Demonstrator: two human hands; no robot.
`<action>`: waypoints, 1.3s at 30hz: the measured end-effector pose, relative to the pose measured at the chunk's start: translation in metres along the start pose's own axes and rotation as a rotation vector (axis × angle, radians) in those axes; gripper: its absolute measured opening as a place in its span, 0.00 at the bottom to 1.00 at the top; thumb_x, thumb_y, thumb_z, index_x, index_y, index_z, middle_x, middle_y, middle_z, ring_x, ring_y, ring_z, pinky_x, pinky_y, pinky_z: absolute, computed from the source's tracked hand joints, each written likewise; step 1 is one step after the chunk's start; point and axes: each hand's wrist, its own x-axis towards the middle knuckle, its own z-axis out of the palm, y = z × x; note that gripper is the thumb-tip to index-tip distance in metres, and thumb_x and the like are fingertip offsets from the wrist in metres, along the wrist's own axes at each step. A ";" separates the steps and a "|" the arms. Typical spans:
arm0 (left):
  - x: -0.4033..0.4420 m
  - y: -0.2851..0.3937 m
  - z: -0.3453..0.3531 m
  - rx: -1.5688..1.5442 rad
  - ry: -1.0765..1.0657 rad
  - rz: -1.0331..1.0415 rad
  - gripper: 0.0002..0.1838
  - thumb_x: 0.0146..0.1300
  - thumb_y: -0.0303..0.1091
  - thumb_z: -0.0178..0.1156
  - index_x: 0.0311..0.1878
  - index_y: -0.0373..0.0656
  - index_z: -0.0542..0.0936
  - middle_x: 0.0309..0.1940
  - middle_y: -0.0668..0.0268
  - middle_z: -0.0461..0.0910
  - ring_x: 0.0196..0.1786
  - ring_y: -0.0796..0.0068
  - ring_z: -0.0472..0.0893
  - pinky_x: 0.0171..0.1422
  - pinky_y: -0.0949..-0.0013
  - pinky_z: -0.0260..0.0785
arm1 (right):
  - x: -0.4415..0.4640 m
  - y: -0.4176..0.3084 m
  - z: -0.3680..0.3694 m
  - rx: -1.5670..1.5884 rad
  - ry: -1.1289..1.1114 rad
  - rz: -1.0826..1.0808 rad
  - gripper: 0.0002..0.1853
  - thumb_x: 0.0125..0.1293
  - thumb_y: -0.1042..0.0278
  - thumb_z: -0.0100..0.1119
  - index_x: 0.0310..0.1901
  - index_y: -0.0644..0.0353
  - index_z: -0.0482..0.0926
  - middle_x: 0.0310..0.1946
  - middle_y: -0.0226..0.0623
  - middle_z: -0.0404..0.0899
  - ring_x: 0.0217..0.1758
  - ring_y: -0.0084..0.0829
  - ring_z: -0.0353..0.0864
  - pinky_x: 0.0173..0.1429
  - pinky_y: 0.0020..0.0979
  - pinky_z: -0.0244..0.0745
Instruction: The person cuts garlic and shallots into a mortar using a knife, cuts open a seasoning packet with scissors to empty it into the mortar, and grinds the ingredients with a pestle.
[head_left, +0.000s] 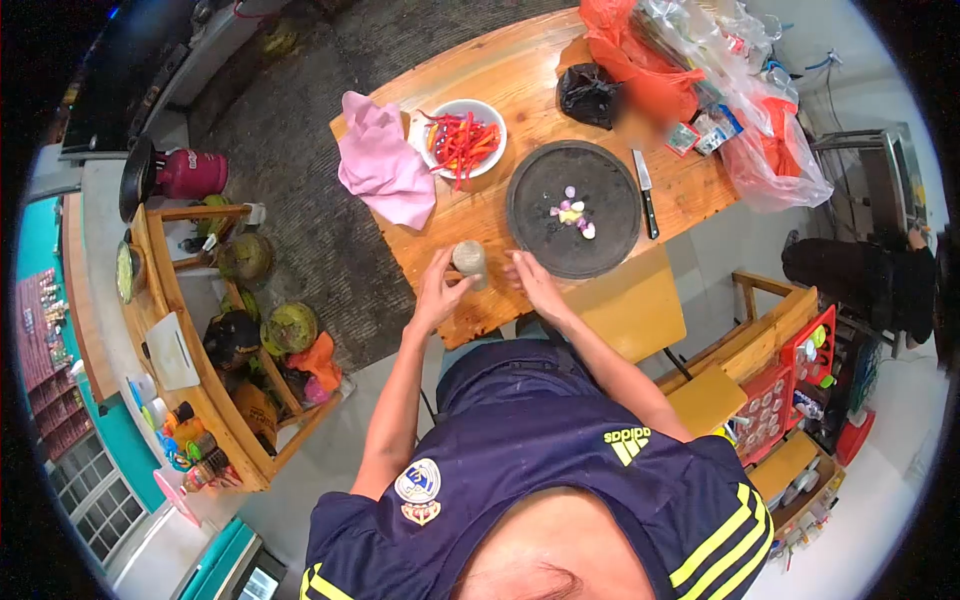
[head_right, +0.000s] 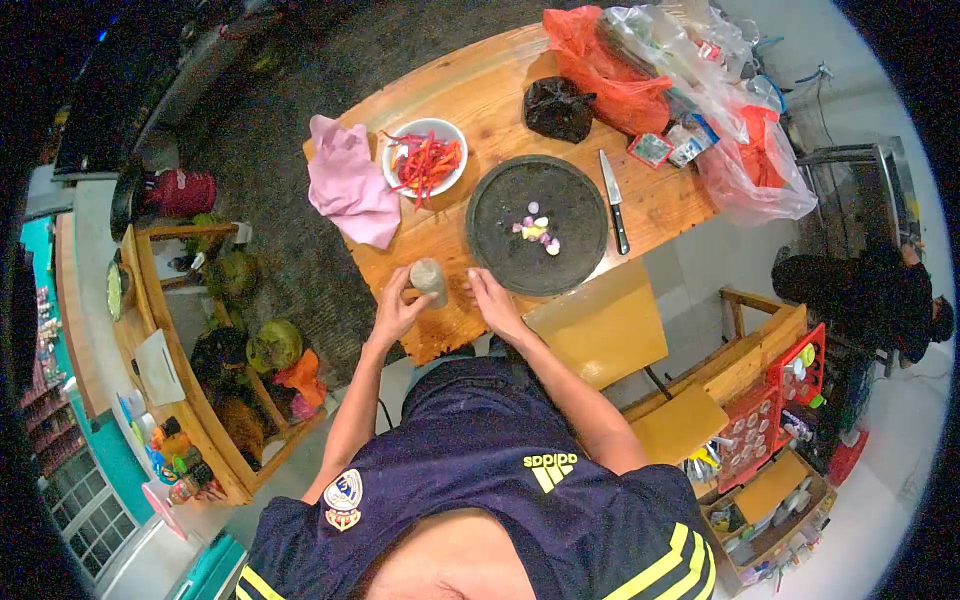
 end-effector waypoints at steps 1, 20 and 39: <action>-0.001 0.018 0.003 -0.159 -0.011 -0.017 0.34 0.51 0.33 0.71 0.61 0.36 0.71 0.49 0.56 0.73 0.54 0.57 0.77 0.58 0.60 0.70 | -0.004 -0.015 0.004 0.126 -0.039 0.039 0.30 0.74 0.41 0.38 0.61 0.59 0.70 0.46 0.38 0.80 0.47 0.28 0.80 0.48 0.28 0.76; 0.060 -0.037 0.124 -0.208 0.096 -0.140 0.45 0.54 0.34 0.62 0.72 0.41 0.49 0.58 0.43 0.72 0.62 0.46 0.73 0.67 0.57 0.64 | 0.013 -0.045 -0.236 0.061 0.545 -0.235 0.24 0.70 0.41 0.49 0.43 0.58 0.76 0.31 0.29 0.77 0.30 0.19 0.76 0.33 0.23 0.71; 0.039 -0.070 0.109 -0.123 0.186 -0.114 0.40 0.60 0.29 0.60 0.72 0.36 0.52 0.61 0.44 0.69 0.65 0.53 0.70 0.68 0.58 0.61 | 0.032 -0.027 -0.199 -0.101 0.482 -0.213 0.26 0.69 0.44 0.54 0.49 0.64 0.75 0.41 0.33 0.78 0.43 0.22 0.73 0.45 0.26 0.69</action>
